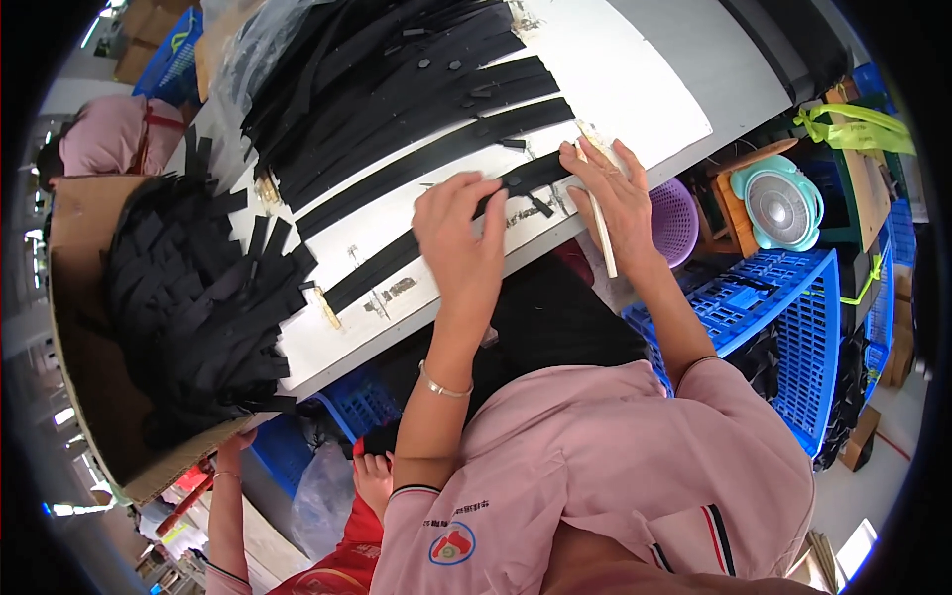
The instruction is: Marking and organizing black webbing straps on a workbench using a marker.
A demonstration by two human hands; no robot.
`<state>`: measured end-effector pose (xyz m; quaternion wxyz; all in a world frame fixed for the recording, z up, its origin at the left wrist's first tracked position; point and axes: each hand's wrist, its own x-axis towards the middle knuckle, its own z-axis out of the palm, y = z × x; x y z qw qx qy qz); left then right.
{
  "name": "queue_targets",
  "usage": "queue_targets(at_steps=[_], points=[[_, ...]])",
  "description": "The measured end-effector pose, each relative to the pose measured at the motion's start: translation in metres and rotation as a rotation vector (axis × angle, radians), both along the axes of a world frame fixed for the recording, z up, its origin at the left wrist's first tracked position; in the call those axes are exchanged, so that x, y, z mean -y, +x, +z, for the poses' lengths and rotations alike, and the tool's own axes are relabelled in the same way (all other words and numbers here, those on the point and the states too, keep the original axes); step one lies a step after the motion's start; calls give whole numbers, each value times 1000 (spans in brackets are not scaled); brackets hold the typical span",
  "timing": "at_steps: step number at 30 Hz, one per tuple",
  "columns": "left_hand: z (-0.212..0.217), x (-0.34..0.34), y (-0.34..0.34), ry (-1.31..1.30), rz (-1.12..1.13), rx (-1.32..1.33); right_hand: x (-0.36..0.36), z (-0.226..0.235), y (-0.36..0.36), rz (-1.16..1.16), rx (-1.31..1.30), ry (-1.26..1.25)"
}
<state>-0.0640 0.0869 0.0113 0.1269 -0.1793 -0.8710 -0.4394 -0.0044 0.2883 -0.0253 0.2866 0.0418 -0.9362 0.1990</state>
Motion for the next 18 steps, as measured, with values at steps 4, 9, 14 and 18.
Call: queue_targets(at_steps=[4,9,14,18], points=[[-7,-28,-10,22,-66,-17,1,3,0,-3,1,-24],[-12,-32,-9,3,-84,-64,2,10,2,-3,47,-22],[-15,-34,-9,-71,-79,-139,-3,19,-8,15,63,-69],[-14,-34,-9,-73,-76,-145,-7,33,-17,66,-6,-351]])
